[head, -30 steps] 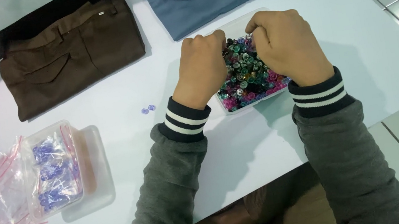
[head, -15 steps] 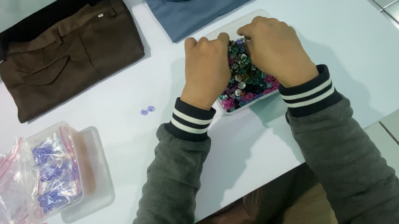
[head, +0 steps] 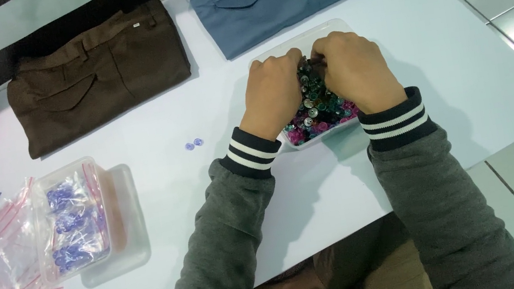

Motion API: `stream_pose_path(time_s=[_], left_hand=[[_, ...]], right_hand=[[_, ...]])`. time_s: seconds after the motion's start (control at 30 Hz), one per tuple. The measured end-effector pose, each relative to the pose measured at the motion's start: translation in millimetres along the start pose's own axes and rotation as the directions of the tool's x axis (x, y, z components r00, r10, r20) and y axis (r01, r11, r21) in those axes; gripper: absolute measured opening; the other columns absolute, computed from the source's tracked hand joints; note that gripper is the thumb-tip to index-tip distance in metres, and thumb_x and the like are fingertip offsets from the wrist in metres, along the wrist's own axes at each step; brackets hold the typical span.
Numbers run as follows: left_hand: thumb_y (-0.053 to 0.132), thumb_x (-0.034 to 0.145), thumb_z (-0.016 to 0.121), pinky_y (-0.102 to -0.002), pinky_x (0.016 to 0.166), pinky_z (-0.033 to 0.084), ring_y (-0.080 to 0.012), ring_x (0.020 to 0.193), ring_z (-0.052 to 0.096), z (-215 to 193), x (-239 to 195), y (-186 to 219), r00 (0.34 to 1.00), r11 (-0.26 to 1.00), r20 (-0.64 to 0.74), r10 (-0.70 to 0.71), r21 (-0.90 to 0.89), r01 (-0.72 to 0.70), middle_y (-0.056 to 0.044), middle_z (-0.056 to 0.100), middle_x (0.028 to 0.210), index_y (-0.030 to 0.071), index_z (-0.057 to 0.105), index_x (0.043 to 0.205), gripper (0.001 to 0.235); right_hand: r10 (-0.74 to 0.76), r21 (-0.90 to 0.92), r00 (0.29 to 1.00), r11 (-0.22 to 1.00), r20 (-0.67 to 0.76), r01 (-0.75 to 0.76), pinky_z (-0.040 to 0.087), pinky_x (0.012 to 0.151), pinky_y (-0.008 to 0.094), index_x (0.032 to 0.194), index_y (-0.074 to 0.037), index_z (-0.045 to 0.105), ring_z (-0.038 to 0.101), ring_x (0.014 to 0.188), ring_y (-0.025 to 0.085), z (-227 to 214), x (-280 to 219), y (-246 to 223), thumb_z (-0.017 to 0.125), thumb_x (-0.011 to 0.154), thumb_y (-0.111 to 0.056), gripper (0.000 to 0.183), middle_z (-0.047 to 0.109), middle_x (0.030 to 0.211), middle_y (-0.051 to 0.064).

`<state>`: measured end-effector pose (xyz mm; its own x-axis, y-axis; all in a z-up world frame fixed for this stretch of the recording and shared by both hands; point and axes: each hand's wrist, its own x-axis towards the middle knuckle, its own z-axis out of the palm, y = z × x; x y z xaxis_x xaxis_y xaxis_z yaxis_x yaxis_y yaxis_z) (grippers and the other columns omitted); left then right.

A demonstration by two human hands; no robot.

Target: The person sorts small purple beads from a container and places them into clear plastic bags. They seal the bags and set them aside on the table. The person repeats this process multiple times, handling the beads and bags by hand.

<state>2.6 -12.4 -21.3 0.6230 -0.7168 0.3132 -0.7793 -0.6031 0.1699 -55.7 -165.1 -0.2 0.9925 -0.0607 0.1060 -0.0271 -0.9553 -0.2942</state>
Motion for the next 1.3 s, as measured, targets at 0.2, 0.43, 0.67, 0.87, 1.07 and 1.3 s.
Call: stream_pose_path(time_s=[0.2, 0.43, 0.67, 0.87, 1.07, 1.3], left_hand=[[-0.003, 0.087, 0.066, -0.043, 0.073, 0.056, -0.0353, 0.074, 0.074, -7.3, 1.5, 1.7, 0.997, 0.987, -0.049, -0.056, -0.156, 0.048, -0.015, 0.071, 0.074, 0.001, 0.063, 0.111, 0.025], [0.000, 0.086, 0.068, -0.047, 0.067, 0.060, -0.0403, 0.076, 0.074, -6.9, -1.3, 0.6, 0.990, 0.960, -0.099, -0.100, -0.273, 0.070, -0.021, 0.071, 0.079, 0.002, 0.058, 0.108, 0.025], [0.006, 0.097, 0.062, -0.045, 0.076, 0.061, -0.0346, 0.086, 0.072, -26.4, -19.4, 5.0, 0.910, 0.878, -0.383, -0.159, -0.475, -0.047, -0.017, 0.069, 0.088, 0.007, 0.057, 0.110, 0.015], [0.006, 0.099, 0.066, -0.035, 0.090, 0.053, -0.0213, 0.095, 0.063, -33.4, -55.6, -27.2, 0.701, 0.892, -0.689, -0.183, -0.417, -0.177, 0.000, 0.063, 0.098, 0.016, 0.059, 0.115, 0.020], [-0.004, 0.093, 0.069, -0.034, 0.085, 0.054, -0.0220, 0.089, 0.062, -56.5, -147.6, -67.6, 0.712, 0.928, -0.653, -0.259, -0.373, -0.004, -0.006, 0.064, 0.100, 0.006, 0.062, 0.111, 0.022], [-0.002, 0.085, 0.071, -0.027, 0.072, 0.054, -0.0156, 0.076, 0.061, -58.5, -207.5, -93.1, 0.809, 0.794, -0.301, -0.505, -0.530, 0.298, -0.007, 0.069, 0.088, 0.004, 0.068, 0.101, 0.017]], right_hand=[[-0.035, 0.169, 0.997, 0.985, -0.064, 0.045, 0.059, 0.070, 0.052, 0.110, 0.001, 0.075, 0.072, 0.087, 0.043, -22.2, -7.5, -17.7, 0.063, 0.092, 0.005, 0.022, 0.070, 0.090, 0.021], [-0.059, 0.278, 0.993, 0.957, -0.104, 0.086, 0.058, 0.067, 0.053, 0.108, 0.001, 0.076, 0.072, 0.084, 0.044, -22.2, -10.8, -16.2, 0.061, 0.096, 0.000, 0.019, 0.072, 0.088, 0.021], [-0.183, 0.205, 0.929, 0.945, -0.320, 0.257, 0.054, 0.057, 0.048, 0.107, 0.001, 0.076, 0.070, 0.077, 0.039, -15.2, -12.3, -9.2, 0.070, 0.099, -0.004, 0.011, 0.067, 0.083, 0.015], [-0.289, 0.196, 0.856, 0.895, -0.429, 0.401, 0.048, 0.053, 0.041, 0.102, 0.006, 0.074, 0.064, 0.067, 0.035, -11.9, -15.2, -3.6, 0.075, 0.105, -0.006, 0.012, 0.057, 0.074, 0.012], [-0.344, 0.130, 0.792, 0.877, -0.504, 0.463, 0.039, 0.052, 0.032, 0.101, 0.008, 0.074, 0.050, 0.060, 0.023, -12.5, -16.8, -10.7, 0.079, 0.104, 0.003, 0.008, 0.055, 0.073, 0.010], [-0.530, -0.136, 0.454, 0.744, -0.716, 0.655, 0.039, 0.056, 0.034, 0.102, 0.008, 0.074, 0.048, 0.064, 0.022, -8.8, -43.2, -61.4, 0.084, 0.097, 0.006, 0.011, 0.063, 0.083, 0.013]])
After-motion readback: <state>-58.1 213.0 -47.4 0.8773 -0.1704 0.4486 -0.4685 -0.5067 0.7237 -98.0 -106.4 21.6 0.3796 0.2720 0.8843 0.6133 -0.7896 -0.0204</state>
